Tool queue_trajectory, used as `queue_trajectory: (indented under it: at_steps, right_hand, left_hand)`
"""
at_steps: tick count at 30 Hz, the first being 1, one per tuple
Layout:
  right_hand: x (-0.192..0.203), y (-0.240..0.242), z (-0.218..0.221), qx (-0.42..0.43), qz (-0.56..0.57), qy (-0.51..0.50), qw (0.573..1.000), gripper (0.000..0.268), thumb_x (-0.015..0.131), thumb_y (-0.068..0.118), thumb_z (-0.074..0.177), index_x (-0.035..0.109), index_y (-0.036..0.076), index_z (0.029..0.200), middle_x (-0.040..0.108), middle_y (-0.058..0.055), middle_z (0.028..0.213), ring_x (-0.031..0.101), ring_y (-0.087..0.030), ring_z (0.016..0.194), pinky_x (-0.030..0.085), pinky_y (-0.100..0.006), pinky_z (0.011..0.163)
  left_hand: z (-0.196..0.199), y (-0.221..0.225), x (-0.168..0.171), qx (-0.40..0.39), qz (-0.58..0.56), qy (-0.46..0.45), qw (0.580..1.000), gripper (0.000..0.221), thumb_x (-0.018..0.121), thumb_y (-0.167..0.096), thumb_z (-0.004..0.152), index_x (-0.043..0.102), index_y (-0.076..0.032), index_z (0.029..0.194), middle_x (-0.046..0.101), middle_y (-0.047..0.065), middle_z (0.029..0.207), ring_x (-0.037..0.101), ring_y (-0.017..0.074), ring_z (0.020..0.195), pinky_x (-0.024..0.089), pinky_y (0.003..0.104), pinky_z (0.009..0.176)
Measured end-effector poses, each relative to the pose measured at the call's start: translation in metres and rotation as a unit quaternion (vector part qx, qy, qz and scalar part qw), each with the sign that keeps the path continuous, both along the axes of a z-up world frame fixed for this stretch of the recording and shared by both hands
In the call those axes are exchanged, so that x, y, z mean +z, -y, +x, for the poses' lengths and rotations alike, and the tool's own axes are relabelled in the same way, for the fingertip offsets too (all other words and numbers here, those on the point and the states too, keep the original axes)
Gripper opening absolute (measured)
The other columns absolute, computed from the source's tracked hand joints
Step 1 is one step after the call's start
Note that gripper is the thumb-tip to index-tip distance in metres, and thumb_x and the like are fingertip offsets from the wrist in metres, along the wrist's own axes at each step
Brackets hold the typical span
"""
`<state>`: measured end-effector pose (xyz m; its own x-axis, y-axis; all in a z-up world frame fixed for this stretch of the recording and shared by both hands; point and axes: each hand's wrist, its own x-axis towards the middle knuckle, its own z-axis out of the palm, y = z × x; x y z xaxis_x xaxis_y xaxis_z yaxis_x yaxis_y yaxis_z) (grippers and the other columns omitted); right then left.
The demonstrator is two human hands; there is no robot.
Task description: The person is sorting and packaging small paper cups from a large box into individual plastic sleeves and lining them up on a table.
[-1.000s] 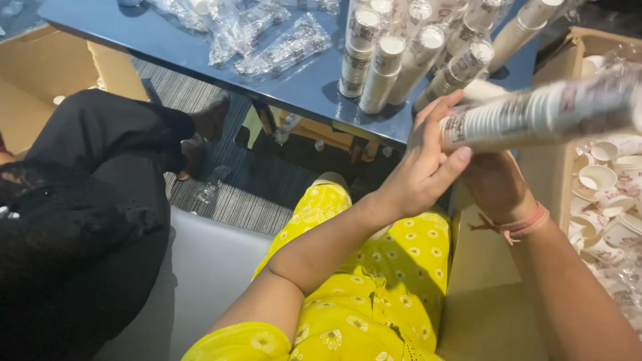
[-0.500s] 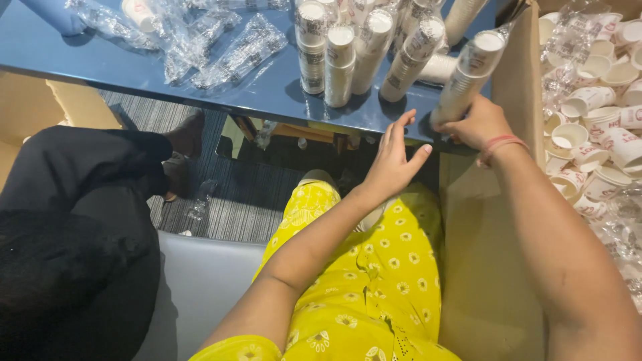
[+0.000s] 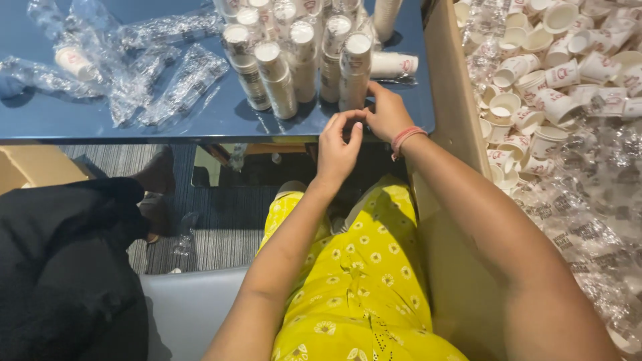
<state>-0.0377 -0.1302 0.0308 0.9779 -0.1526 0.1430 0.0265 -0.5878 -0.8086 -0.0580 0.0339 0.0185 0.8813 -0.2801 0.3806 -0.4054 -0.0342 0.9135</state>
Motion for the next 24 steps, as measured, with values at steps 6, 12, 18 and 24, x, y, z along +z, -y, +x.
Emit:
queue_trajectory:
  at_steps: [6, 12, 18, 24]
  right_hand:
    - [-0.025, 0.009, 0.006, 0.057, -0.030, 0.068, 0.996, 0.067, 0.067, -0.004, 0.084, 0.047, 0.002, 0.147, 0.062, -0.023, 0.139, 0.064, -0.034, 0.126, 0.053, -0.039, 0.102]
    - [-0.006, -0.013, -0.002, 0.067, -0.025, 0.010, 0.997, 0.076, 0.068, 0.002, 0.088, 0.035, 0.005, 0.156, 0.056, -0.020, 0.142, 0.065, -0.032, 0.116, 0.054, -0.037, 0.098]
    - [-0.008, -0.031, -0.006, 0.113, 0.038, 0.004, 0.993, 0.079, 0.069, 0.007, 0.092, 0.027, 0.006, 0.160, 0.055, -0.019, 0.145, 0.065, -0.026, 0.127, 0.053, -0.035, 0.104]
    - [-0.023, -0.036, -0.003, 0.192, 0.110, -0.001, 0.975, 0.093, 0.070, 0.006, 0.090, 0.014, 0.007, 0.164, 0.046, -0.022, 0.156, 0.058, -0.029, 0.138, 0.048, -0.038, 0.113]
  left_hand:
    - [0.017, 0.001, 0.002, -0.005, 0.017, 0.071, 0.997, 0.027, 0.061, -0.009, 0.099, 0.071, -0.007, 0.123, 0.072, 0.013, 0.116, 0.074, 0.0240, 0.107, 0.057, 0.032, 0.089]
    - [0.029, -0.009, 0.001, -0.011, 0.044, 0.055, 0.997, 0.032, 0.062, -0.012, 0.099, 0.069, -0.006, 0.129, 0.074, 0.016, 0.119, 0.074, 0.0249, 0.103, 0.057, 0.034, 0.084]
    - [0.037, -0.024, 0.003, 0.002, 0.036, 0.005, 0.999, 0.030, 0.062, -0.015, 0.098, 0.070, -0.005, 0.125, 0.078, 0.015, 0.104, 0.078, 0.0216, 0.086, 0.059, 0.032, 0.069]
    - [0.047, -0.033, -0.011, 0.081, 0.086, 0.024, 0.993, 0.021, 0.065, -0.016, 0.098, 0.071, 0.000, 0.110, 0.074, 0.018, 0.092, 0.074, 0.0251, 0.073, 0.057, 0.034, 0.065]
